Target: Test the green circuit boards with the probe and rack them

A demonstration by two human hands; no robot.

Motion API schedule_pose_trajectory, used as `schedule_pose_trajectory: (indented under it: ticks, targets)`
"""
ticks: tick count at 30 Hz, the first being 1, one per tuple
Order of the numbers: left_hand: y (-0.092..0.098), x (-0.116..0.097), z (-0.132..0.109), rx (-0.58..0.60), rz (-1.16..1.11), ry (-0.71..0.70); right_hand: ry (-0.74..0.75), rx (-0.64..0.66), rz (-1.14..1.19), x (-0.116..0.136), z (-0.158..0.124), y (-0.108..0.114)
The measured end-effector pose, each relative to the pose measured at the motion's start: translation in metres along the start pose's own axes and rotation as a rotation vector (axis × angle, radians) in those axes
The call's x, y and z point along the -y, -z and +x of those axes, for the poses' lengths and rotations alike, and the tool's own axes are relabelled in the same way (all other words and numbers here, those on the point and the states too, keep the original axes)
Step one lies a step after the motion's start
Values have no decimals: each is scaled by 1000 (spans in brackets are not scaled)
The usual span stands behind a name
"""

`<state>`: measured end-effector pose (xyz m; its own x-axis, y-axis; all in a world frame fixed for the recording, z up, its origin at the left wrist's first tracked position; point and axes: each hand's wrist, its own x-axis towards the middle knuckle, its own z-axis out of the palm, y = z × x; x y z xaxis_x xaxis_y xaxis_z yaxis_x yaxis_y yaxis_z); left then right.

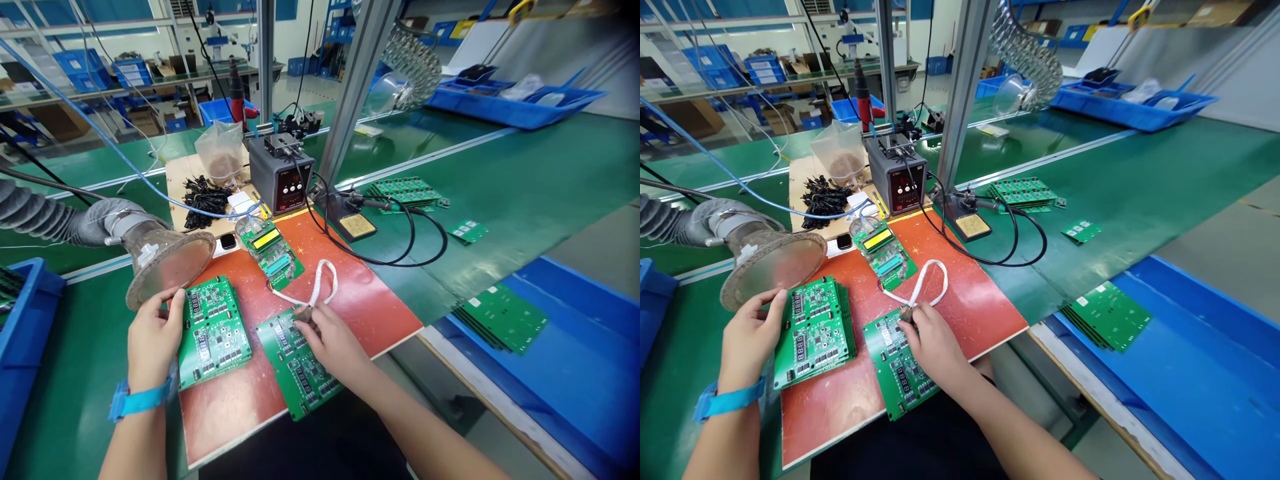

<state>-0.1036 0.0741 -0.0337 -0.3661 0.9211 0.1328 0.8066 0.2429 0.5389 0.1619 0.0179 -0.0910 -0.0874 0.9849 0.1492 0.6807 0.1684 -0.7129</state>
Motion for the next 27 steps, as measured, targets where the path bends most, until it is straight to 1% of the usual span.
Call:
schedule_pose_trajectory:
  ticks: [4,7,11,14,16,17,20,27]
  targets:
    - [1,0,0,-1,-7,-7,-7,-5,20,0,3,1]
    - [1,-1,0,-9,-12,-3,-20,-4,64,-2,2,6]
    - [0,-2,0,-17,-14,-6,-85,3,190,-2,-16,22]
    - [-1,-2,0,-8,-13,-4,-129,99,174,0,-35,33]
    - [-1,-1,1,-12,-4,1,-116,148,138,0,-45,35]
    - [-1,-1,1,-15,0,4,-102,152,119,0,-48,35]
    - [-1,-2,1,-10,5,18,-59,121,72,0,-53,33]
    - [1,-4,1,2,9,30,-5,78,8,3,-52,31]
